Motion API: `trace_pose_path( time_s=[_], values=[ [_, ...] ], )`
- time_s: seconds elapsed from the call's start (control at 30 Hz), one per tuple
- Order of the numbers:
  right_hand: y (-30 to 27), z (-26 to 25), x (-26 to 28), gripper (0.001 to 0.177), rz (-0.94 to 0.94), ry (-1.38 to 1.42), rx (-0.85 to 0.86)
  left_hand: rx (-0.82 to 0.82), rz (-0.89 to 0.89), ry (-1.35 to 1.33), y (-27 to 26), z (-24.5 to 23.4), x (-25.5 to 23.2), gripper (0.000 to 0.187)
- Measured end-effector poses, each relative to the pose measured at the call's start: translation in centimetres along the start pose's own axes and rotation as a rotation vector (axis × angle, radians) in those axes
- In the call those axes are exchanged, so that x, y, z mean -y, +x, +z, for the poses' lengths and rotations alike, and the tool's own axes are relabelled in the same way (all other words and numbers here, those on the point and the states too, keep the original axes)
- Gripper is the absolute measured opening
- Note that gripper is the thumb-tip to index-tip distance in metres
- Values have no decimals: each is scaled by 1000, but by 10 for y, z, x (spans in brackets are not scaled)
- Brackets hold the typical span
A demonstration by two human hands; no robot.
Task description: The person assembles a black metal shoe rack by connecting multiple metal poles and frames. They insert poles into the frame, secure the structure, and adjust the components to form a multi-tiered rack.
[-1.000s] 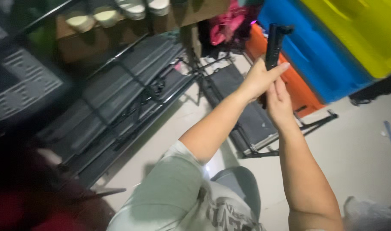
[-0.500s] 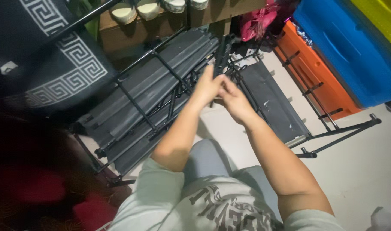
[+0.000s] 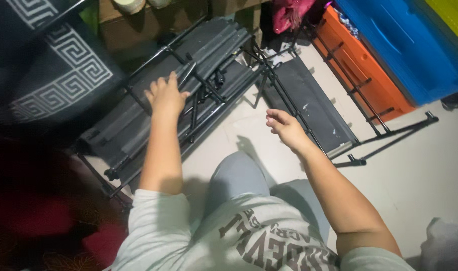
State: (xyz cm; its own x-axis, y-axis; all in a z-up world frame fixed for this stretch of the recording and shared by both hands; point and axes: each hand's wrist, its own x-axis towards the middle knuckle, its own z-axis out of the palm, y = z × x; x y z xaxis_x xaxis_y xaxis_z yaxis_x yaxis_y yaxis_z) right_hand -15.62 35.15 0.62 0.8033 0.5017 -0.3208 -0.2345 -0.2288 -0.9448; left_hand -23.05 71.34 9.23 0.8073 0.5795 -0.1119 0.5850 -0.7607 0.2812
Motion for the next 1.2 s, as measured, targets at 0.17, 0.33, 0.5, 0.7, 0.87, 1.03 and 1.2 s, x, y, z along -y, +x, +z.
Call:
trace_pose_path(
  time_s=[0.17, 0.33, 0.5, 0.7, 0.87, 1.03, 1.2],
  values=[
    [-26, -31, -35, 43, 55, -92, -89, 10, 1, 83, 3, 26, -4, 84],
    [-59, -74, -60, 38, -150, -415, -287, -109, 145, 43, -10, 39, -38, 80],
    [-105, -134, -70, 29, -491, -547, -530, -235, 530, -51, -34, 62, -116, 66],
    [-164, -197, -91, 22, -391, -70, -757, 204, 824, -220, -93, 156, -244, 58],
    [-174, -232, -139, 21, -295, 399, -833, 430, 1158, -280, -159, 265, -315, 74],
    [-179, -252, -201, 19, -136, 453, -863, 712, 934, -468, -190, 351, -354, 73],
    [-179, -243, -252, 21, -23, 322, -804, 865, 687, -862, -206, 417, -365, 48]
  ],
)
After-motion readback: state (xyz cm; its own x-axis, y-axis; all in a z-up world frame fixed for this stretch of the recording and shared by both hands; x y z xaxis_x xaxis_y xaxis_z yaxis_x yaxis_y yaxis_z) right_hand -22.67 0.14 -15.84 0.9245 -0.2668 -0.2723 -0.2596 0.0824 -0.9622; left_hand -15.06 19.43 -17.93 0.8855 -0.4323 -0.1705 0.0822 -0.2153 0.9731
